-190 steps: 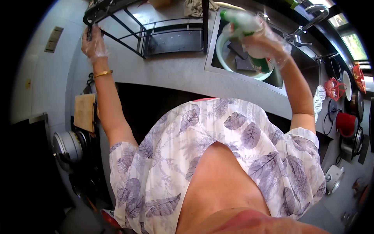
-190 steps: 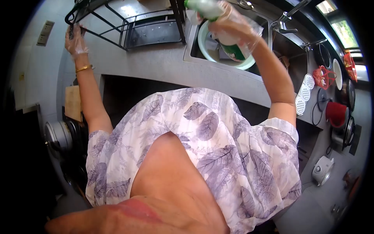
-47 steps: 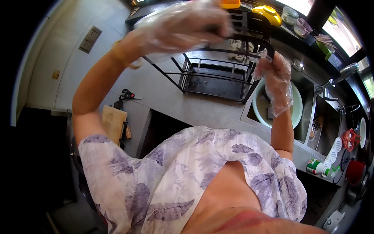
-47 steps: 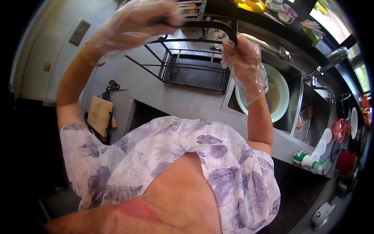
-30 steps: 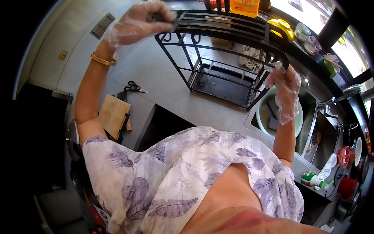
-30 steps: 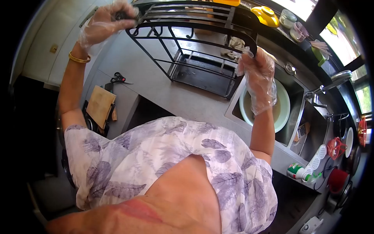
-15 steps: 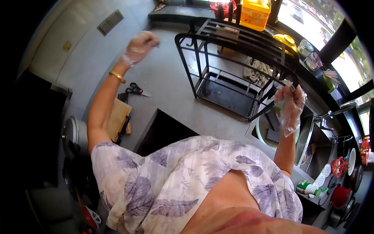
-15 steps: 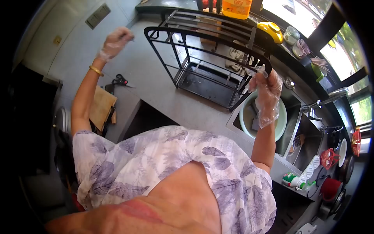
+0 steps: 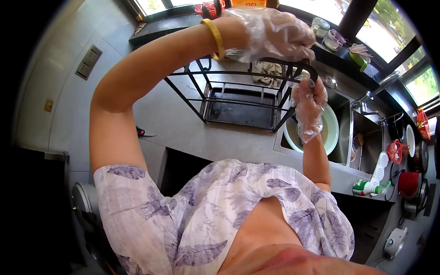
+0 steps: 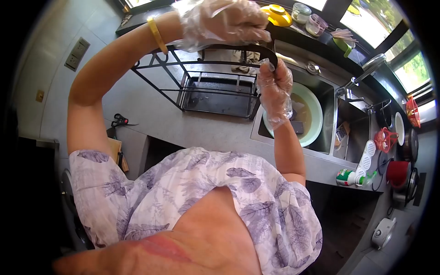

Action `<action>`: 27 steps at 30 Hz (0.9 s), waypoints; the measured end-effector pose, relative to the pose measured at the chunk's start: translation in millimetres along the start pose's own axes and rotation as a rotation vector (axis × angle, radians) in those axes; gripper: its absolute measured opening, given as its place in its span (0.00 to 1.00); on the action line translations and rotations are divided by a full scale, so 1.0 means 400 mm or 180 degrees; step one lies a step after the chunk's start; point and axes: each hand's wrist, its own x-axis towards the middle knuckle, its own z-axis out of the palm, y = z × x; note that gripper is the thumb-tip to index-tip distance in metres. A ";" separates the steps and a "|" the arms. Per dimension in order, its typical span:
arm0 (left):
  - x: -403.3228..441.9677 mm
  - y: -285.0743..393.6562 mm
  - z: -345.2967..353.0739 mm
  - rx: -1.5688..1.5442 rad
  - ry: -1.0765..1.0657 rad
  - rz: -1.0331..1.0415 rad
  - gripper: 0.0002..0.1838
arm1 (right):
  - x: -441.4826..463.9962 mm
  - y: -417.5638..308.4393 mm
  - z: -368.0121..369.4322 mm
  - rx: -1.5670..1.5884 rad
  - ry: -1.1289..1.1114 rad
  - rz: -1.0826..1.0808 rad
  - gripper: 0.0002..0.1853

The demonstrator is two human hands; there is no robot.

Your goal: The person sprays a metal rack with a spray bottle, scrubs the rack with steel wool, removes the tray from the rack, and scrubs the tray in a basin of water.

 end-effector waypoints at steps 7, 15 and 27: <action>-0.325 -0.092 -0.064 0.0098 -0.0239 -0.1011 0.13 | -0.003 0.005 -0.013 -0.0139 -0.0031 0.0007 0.05; -0.187 -0.072 -0.026 0.0471 0.0112 -0.0622 0.14 | -0.014 0.019 -0.020 -0.0275 0.0041 -0.0215 0.07; -0.336 -0.154 -0.076 0.1804 -0.0413 -0.0376 0.13 | -0.017 -0.012 -0.029 -0.0198 0.0051 0.0121 0.06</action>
